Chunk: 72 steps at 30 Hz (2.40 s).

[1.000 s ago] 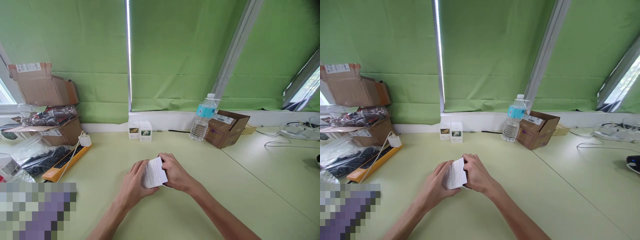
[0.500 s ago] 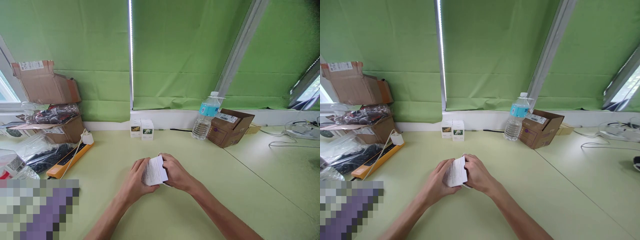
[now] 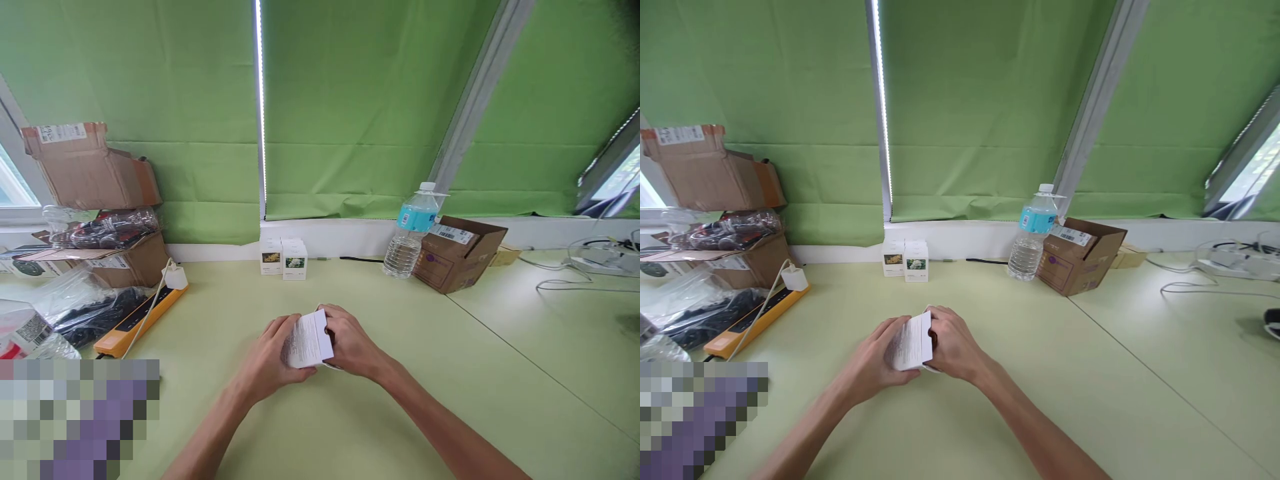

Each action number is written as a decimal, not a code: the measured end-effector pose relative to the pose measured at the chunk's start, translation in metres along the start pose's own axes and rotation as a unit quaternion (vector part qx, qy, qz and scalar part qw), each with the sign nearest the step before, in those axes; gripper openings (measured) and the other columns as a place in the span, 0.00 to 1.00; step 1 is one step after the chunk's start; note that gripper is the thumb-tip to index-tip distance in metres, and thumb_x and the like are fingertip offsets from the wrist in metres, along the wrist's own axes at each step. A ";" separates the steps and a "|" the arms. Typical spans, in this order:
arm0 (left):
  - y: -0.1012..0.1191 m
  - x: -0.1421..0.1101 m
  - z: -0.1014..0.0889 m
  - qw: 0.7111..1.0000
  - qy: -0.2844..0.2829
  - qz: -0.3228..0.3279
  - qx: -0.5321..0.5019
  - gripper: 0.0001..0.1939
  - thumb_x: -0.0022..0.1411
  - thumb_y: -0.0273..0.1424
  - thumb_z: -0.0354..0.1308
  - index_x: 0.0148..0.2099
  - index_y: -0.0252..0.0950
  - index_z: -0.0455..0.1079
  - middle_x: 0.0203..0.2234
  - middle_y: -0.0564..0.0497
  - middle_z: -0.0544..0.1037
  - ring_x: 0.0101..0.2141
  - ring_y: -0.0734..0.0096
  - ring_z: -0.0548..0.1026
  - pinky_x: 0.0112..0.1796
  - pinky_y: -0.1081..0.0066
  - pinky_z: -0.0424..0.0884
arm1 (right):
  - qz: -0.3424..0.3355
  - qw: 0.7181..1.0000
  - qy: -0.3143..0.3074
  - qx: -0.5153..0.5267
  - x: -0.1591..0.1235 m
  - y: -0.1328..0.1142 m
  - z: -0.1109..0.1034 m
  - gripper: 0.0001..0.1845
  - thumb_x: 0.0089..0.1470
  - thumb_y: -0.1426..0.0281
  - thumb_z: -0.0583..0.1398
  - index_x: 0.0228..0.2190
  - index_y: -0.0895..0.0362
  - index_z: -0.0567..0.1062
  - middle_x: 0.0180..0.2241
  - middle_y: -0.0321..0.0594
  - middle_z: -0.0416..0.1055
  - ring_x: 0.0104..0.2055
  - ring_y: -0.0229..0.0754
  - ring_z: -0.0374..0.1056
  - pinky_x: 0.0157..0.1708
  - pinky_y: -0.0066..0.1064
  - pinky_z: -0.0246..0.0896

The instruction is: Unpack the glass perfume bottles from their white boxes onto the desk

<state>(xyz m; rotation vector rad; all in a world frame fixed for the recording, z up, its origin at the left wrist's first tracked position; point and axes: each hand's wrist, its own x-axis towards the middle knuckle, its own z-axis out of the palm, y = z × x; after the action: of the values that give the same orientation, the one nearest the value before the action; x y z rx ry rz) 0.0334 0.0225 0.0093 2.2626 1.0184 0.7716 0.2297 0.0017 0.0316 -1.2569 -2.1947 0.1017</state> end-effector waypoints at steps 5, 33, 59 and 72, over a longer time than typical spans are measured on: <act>-0.001 0.000 -0.006 1.000 -0.008 -0.006 0.005 0.35 0.49 0.37 0.64 0.59 0.49 0.58 0.54 0.50 0.67 0.49 0.59 0.71 0.42 0.66 0.70 | 0.009 1.000 0.005 -0.020 0.000 -0.001 -0.010 0.12 0.43 0.71 0.64 0.21 0.56 0.64 0.25 0.34 0.62 0.28 0.37 0.57 0.29 0.29 0.52; -0.012 -0.007 -0.030 0.997 -0.029 -0.053 0.040 0.32 0.49 0.40 0.62 0.57 0.50 0.61 0.51 0.52 0.71 0.45 0.62 0.72 0.36 0.72 0.70 | 0.070 0.994 0.020 0.083 -0.002 0.006 -0.030 0.06 0.44 0.74 0.63 0.26 0.57 0.70 0.32 0.38 0.66 0.32 0.39 0.61 0.27 0.27 0.54; -0.028 0.001 0.017 0.972 0.143 0.037 0.183 0.34 0.61 0.46 0.53 0.65 0.43 0.48 0.61 0.44 0.61 0.60 0.53 0.58 0.53 0.53 0.65 | 0.153 0.980 0.064 -0.111 -0.004 0.013 -0.039 0.07 0.48 0.69 0.59 0.21 0.57 0.69 0.26 0.35 0.64 0.32 0.38 0.61 0.31 0.29 0.53; -0.026 -0.003 0.015 0.961 0.107 0.097 0.237 0.34 0.58 0.50 0.54 0.61 0.40 0.55 0.57 0.44 0.66 0.56 0.52 0.65 0.52 0.53 0.67 | 0.144 0.986 0.065 -0.060 -0.004 -0.003 -0.044 0.06 0.48 0.69 0.60 0.21 0.56 0.71 0.25 0.34 0.63 0.30 0.37 0.60 0.31 0.28 0.54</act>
<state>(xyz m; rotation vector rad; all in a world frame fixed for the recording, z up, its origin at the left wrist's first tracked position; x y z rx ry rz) 0.0301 0.0314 -0.0190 2.7667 1.1952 0.9501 0.2525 -0.0131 0.0672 -1.5965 -1.9211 0.0027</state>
